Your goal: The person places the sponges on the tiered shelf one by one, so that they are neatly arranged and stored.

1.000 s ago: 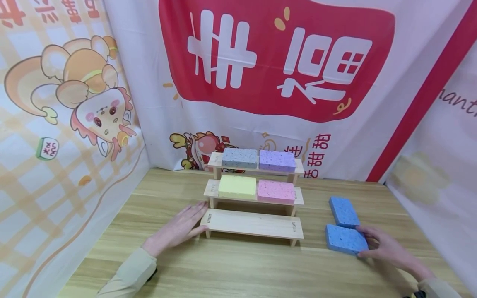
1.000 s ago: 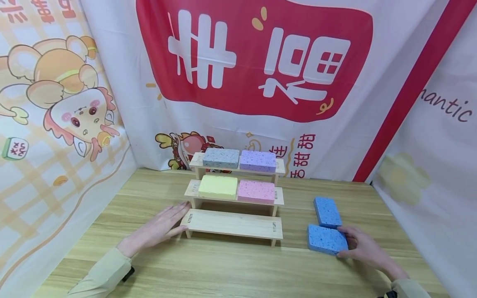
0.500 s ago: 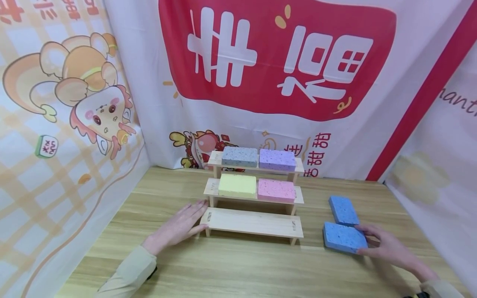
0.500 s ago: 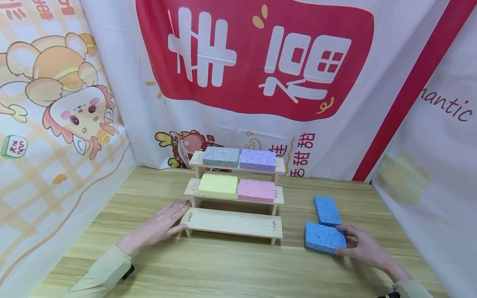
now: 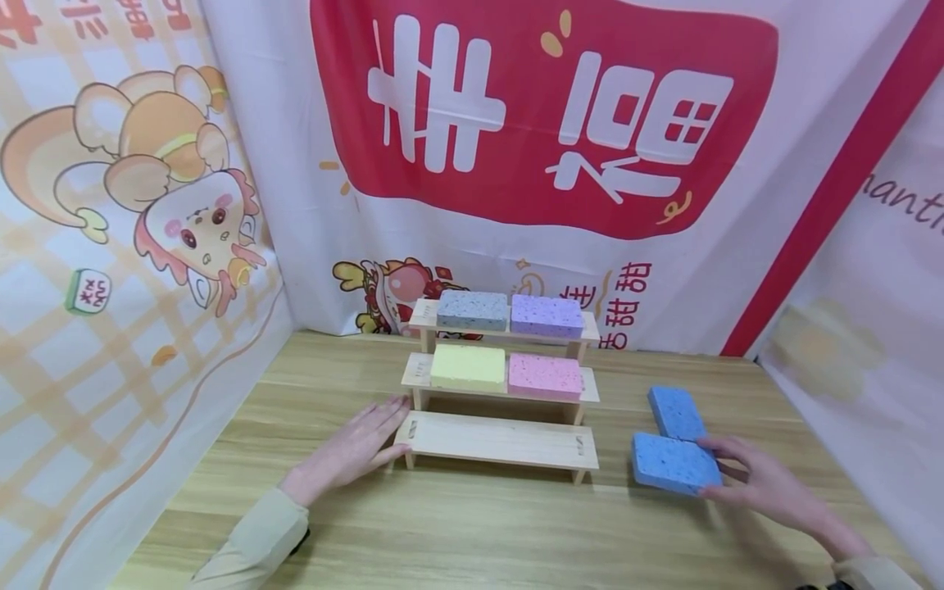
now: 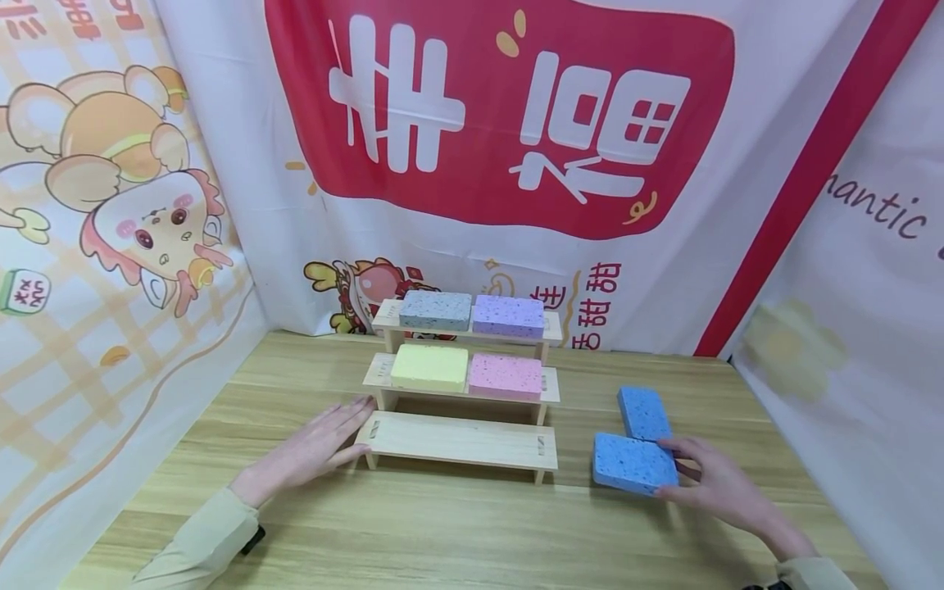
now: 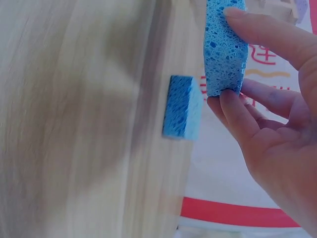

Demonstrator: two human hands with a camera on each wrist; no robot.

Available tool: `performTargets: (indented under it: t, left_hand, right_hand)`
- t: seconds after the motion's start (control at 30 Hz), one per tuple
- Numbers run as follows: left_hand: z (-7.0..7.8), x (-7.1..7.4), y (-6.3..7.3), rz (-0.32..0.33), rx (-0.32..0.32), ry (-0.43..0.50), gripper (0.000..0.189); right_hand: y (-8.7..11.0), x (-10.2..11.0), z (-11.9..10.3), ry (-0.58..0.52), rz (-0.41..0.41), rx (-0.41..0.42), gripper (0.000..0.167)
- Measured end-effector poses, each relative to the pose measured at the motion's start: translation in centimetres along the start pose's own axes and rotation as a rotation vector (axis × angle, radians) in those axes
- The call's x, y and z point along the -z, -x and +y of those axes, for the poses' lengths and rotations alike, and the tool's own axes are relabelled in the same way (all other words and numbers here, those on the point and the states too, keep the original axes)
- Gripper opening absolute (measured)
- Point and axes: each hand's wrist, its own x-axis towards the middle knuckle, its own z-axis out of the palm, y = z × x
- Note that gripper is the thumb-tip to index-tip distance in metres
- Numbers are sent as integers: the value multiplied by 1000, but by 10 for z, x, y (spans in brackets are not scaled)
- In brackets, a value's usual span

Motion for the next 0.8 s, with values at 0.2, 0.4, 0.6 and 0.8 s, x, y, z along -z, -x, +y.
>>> performTargets:
  t: [0.2, 0.4, 0.6, 0.8]
  left_hand:
    - [0, 0, 0, -4, -1, -14, 74]
    - [1, 0, 0, 3, -12, -27, 73]
    - [1, 1, 0, 7, -15, -43, 73]
    - [1, 1, 0, 6, -18, -53, 73]
  right_hand:
    - [-5, -4, -16, -2, -4, -25, 62]
    - [-5, -7, -26, 13, 20, -19, 64]
    - [-6, -6, -32, 45, 11, -56, 64]
    - [-8, -8, -44, 31, 13, -36, 63]
